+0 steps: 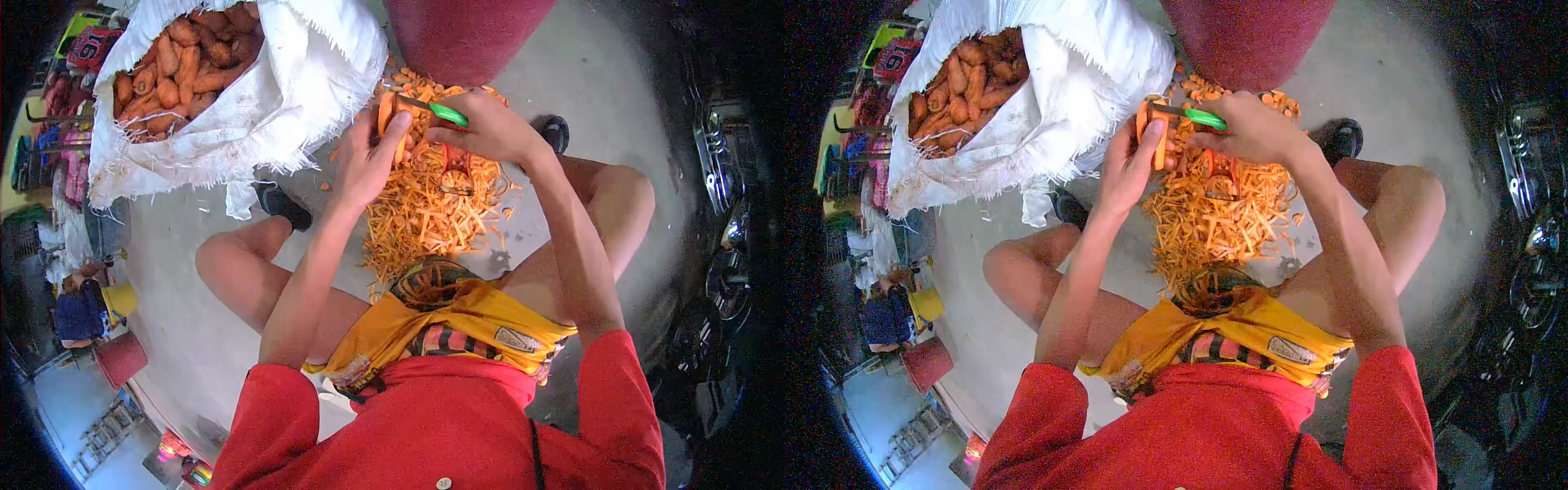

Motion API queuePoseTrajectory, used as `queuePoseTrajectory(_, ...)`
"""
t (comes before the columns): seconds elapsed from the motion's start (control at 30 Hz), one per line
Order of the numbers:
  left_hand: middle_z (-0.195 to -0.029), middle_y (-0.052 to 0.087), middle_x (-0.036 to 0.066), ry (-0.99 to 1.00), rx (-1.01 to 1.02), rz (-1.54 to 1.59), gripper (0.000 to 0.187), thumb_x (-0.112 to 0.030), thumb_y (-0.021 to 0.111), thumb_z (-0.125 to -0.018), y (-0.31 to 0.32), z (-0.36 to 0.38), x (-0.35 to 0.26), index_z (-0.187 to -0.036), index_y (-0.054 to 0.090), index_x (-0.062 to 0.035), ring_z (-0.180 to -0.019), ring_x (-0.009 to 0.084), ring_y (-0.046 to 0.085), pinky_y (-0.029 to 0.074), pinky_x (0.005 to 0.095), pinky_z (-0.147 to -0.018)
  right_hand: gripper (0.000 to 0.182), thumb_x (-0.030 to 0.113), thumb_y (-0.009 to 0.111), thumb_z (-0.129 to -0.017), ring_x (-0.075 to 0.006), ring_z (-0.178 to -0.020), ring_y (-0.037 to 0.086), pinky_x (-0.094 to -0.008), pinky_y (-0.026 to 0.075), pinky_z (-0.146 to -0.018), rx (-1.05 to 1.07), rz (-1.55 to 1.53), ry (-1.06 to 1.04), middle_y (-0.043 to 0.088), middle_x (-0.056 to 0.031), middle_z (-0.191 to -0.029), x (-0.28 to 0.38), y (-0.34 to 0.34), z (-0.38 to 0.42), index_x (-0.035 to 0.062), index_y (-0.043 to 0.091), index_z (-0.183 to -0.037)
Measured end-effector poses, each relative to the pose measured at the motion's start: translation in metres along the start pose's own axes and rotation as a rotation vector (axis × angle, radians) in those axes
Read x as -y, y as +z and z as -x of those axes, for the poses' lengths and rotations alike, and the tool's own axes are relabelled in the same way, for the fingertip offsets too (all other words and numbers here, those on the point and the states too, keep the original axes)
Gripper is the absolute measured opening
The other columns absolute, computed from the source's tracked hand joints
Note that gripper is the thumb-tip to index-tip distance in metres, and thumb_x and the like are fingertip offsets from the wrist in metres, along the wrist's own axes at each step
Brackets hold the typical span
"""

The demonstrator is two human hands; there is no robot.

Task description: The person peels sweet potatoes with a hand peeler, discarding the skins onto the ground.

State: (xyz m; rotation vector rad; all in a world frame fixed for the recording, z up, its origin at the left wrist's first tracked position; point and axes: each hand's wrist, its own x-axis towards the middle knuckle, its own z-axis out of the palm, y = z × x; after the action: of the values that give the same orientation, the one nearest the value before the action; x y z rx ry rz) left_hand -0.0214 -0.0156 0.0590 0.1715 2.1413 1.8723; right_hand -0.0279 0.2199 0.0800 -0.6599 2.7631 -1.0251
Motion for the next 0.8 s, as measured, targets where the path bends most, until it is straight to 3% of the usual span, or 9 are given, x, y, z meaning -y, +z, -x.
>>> queuePoseTrajectory(0.03,-0.087,0.072,0.008,0.041,-0.004,-0.068,0.049,-0.047,0.065,-0.101,-0.001,0.001,-0.003,-0.12,0.066,-0.0011,-0.074,0.0124,0.069,0.054,0.0271,-0.067,0.039,0.037,0.075,-0.093,-0.0442,-0.078,0.066,-0.052,0.051,-0.071,0.031,-0.035,-0.01,0.068,-0.0246,-0.082,0.001,0.001,0.001,0.0,0.067,-0.099)
queuePoseTrajectory(0.07,-0.094,0.069,0.006,0.045,0.016,-0.122,0.037,-0.034,0.066,-0.104,-0.004,0.002,-0.006,-0.117,0.065,0.0002,-0.08,0.0112,0.068,0.055,0.0262,-0.068,0.039,0.037,0.075,-0.093,-0.0442,-0.078,0.066,-0.052,0.051,-0.071,0.036,-0.035,-0.007,0.068,-0.0246,-0.082,0.0,0.003,0.002,0.0,0.067,-0.099)
queuePoseTrajectory(0.17,-0.096,0.07,0.005,0.143,0.024,-0.334,0.036,-0.033,0.068,-0.102,-0.011,0.002,0.001,-0.117,0.066,0.0,-0.081,0.0106,0.068,0.055,0.0257,-0.067,0.039,0.038,0.073,-0.094,-0.0438,-0.076,0.066,-0.0514,0.05,-0.069,0.013,-0.004,-0.007,0.068,-0.0243,-0.081,-0.001,0.009,0.003,-0.0007,0.067,-0.098)
queuePoseTrajectory(0.5,-0.092,0.07,0.004,0.17,0.061,-0.25,0.035,-0.03,0.072,-0.1,-0.014,0.006,-0.011,-0.117,0.067,0.0,-0.078,0.0086,0.067,0.054,0.0236,-0.065,0.032,0.033,0.072,-0.096,-0.0428,-0.083,0.066,-0.0518,0.051,-0.072,-0.032,-0.077,-0.039,0.068,-0.0241,-0.086,0.011,0.011,0.001,0.0011,0.068,-0.099)
queuePoseTrajectory(0.57,-0.086,0.073,0.005,0.162,0.042,-0.262,0.036,-0.029,0.077,-0.095,-0.017,0.009,-0.015,-0.111,0.07,0.0019,-0.07,0.0105,0.067,0.054,0.0267,-0.067,0.033,0.033,0.072,-0.095,-0.0422,-0.085,0.068,-0.0517,0.051,-0.074,-0.024,-0.065,-0.035,0.07,-0.0242,-0.089,-0.004,0.017,-0.002,0.0009,0.068,-0.1)
queuePoseTrajectory(0.63,-0.092,0.073,0.004,0.27,0.079,-0.195,0.033,-0.024,0.078,-0.095,-0.019,0.01,-0.009,-0.114,0.069,0.0015,-0.074,0.0108,0.067,0.055,0.0263,-0.072,0.049,0.047,0.069,-0.096,-0.0404,-0.082,0.068,-0.0476,0.052,-0.073,0.163,0.066,0.33,0.069,-0.0233,-0.086,-0.046,0.023,-0.005,-0.0022,0.068,-0.097)
queuePoseTrajectory(0.7,-0.098,0.073,0.004,0.389,0.132,-0.139,0.032,-0.02,0.078,-0.094,-0.021,0.003,-0.008,-0.116,0.068,0.0012,-0.079,0.0111,0.067,0.055,0.0259,-0.077,0.057,0.054,0.068,-0.095,-0.0397,-0.086,0.07,-0.0467,0.052,-0.076,-0.004,0.185,0.2,0.071,-0.0238,-0.09,-0.097,0.038,0.002,-0.0021,0.068,-0.101)
queuePoseTrajectory(0.77,-0.108,0.071,0.005,0.248,0.198,0.099,0.037,-0.015,0.079,-0.093,-0.019,0.006,-0.005,-0.123,0.064,0.0005,-0.091,0.0126,0.068,0.055,0.0272,-0.086,0.059,0.056,0.067,-0.095,-0.0391,-0.084,0.069,-0.0467,0.052,-0.077,0.118,0.213,0.388,0.072,-0.0222,-0.089,-0.087,0.013,-0.003,-0.0015,0.069,-0.104)
queuePoseTrajectory(0.8,-0.108,0.071,0.006,0.153,0.246,0.206,0.042,-0.016,0.079,-0.093,-0.016,0.008,-0.014,-0.128,0.061,0.0003,-0.096,0.0131,0.069,0.056,0.0278,-0.088,0.06,0.058,0.066,-0.095,-0.0324,-0.077,0.066,-0.0434,0.051,-0.073,0.148,0.209,0.471,0.069,-0.0173,-0.081,-0.075,0.002,-0.006,-0.0006,0.07,-0.103)
